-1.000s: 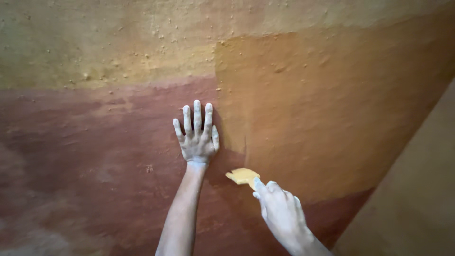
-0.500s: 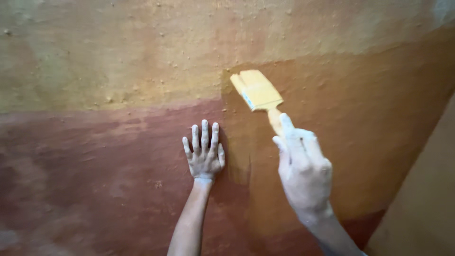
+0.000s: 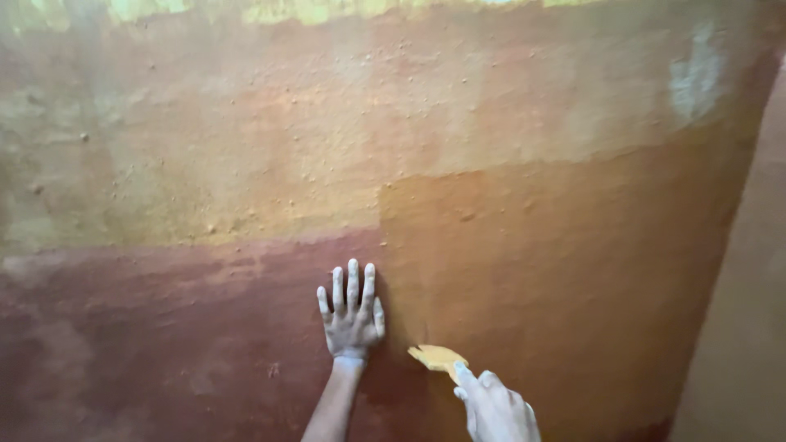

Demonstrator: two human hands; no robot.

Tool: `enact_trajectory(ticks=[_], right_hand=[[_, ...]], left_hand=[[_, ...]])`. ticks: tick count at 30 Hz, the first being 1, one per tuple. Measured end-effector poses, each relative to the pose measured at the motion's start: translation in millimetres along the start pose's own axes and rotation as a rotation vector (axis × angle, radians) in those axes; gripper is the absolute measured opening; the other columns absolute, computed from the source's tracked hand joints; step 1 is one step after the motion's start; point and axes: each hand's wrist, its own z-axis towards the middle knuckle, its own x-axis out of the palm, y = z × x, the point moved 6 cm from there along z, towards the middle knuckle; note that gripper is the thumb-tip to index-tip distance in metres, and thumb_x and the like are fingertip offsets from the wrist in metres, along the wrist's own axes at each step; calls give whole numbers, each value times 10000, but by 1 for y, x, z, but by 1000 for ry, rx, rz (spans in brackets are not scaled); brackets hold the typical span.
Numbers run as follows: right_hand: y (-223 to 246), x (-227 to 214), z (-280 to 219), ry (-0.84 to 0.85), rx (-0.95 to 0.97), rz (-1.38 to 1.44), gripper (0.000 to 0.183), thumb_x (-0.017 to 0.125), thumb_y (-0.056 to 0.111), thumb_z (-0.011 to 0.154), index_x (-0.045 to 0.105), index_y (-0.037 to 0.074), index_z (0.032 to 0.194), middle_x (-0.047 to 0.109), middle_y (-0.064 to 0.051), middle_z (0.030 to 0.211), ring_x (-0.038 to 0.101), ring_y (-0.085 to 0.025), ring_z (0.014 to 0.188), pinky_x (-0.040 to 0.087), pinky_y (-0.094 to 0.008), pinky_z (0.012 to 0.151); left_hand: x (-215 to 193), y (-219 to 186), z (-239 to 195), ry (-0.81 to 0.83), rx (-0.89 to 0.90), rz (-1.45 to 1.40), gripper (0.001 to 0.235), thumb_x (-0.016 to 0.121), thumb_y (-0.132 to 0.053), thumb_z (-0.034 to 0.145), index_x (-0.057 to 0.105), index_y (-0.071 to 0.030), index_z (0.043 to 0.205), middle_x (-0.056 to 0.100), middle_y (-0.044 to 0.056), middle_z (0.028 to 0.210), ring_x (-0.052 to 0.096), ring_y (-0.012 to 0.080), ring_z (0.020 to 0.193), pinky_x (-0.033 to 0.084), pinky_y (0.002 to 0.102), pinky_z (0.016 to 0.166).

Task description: The person paints a wall with yellow paint using a paintbrush. They repeatedly dip the brush into a small container on the floor and apply paint to the wall surface in vertical strokes.

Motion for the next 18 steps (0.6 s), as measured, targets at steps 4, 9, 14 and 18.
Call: enact_trajectory(ticks=[4,9,14,18], right_hand=[[21,-53,14,-249,-52,98,435,669,317,902,650,317,1337,676,-81,957,724,-329,774,593,-492,692],[49,-145,5,-635,-138,263,433,704,193,875,678,232,1306,700,-72,933,710,-320,713,576,-456,624],[65,-166,15,-718,-220,274,426,709,156,905,651,155,1327,671,-84,938,702,-299,682,574,-422,595],[53,-113,18,-554,-159,186,418,681,223,918,668,213,1336,676,-83,916,710,-317,676,582,-455,605]], left_hand=[[-3,-1,3,-30,2,-27,638,490,-352,977,381,-245,1597,300,47,1684,243,292,1554,127,567,1258],[-4,-1,0,-28,9,-7,631,482,-354,991,376,-240,1603,305,56,1684,254,301,1552,124,566,1262],[-1,0,2,-28,14,9,630,481,-355,989,382,-241,1601,319,50,1678,270,298,1548,126,567,1258],[-3,-1,2,-32,17,1,620,479,-356,998,390,-235,1600,318,51,1681,267,299,1549,128,564,1259]])
